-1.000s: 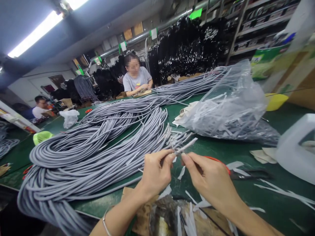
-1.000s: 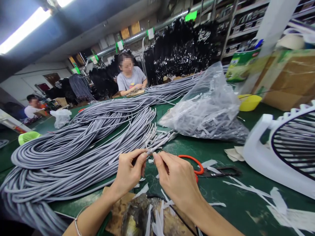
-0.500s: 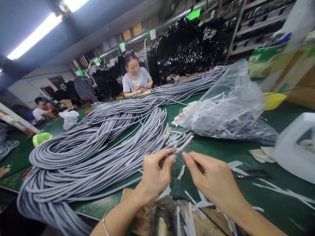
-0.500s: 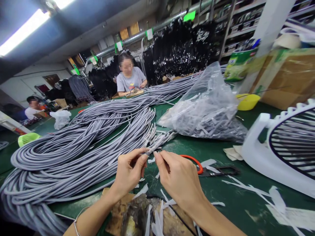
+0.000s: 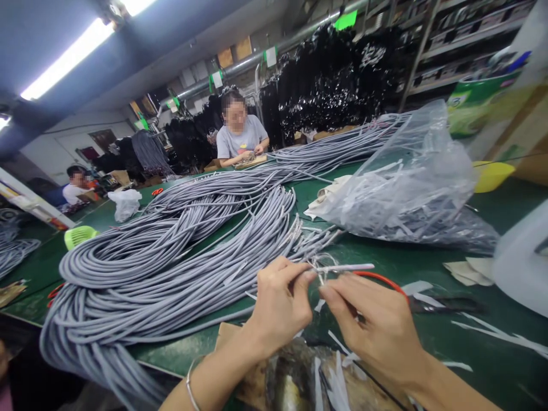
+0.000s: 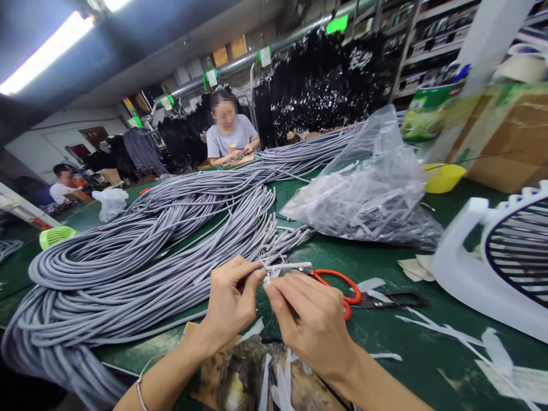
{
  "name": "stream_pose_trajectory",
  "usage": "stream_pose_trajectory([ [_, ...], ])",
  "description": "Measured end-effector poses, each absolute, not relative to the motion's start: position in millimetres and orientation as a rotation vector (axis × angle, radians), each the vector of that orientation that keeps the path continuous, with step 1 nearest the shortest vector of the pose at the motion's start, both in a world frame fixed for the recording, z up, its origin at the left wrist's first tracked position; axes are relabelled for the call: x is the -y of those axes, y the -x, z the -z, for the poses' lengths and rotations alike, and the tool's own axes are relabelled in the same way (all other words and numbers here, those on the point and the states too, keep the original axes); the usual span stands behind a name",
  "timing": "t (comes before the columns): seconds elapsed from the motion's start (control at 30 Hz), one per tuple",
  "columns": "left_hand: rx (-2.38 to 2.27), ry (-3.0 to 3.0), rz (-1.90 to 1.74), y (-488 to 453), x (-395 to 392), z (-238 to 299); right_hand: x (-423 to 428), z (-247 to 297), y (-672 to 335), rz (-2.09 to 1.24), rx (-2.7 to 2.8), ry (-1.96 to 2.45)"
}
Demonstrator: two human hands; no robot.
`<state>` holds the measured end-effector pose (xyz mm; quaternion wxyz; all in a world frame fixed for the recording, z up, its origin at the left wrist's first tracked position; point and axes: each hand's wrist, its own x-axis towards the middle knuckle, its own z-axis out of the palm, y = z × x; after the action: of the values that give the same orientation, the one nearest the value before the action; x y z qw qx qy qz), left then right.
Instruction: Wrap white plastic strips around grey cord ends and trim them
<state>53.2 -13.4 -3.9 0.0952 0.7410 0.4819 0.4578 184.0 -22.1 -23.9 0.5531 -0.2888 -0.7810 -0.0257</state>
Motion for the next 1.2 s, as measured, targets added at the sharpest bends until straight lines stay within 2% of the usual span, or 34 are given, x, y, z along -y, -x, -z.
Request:
stream_pose_trajectory([
  [0.13, -1.528, -1.849, -1.299, -45, -4, 4, 34, 28, -176, 0.118, 1.965, 0.383],
  [0.33, -1.119, -1.46, -1.116, -41, 0, 1, 12, 21, -185, -0.031, 1.842, 0.955],
  [0.47, -1.039, -1.368, -1.078, -45, 7, -3, 6, 20, -187, -0.047, 1.827, 0.983],
  [0.67, -1.056, -1.412, -1.05, -46, 6, 0, 10, 20, -183, -0.078, 1.813, 0.944],
  [0.8, -1.162, -1.661, -1.116, -48, 8, 4, 10, 18, -184, -0.074, 1.804, 0.935],
  [1.2, -1.343, -1.829, -1.315, -54, 18, 3, 10, 24, -185, 0.293, 1.802, 0.652],
])
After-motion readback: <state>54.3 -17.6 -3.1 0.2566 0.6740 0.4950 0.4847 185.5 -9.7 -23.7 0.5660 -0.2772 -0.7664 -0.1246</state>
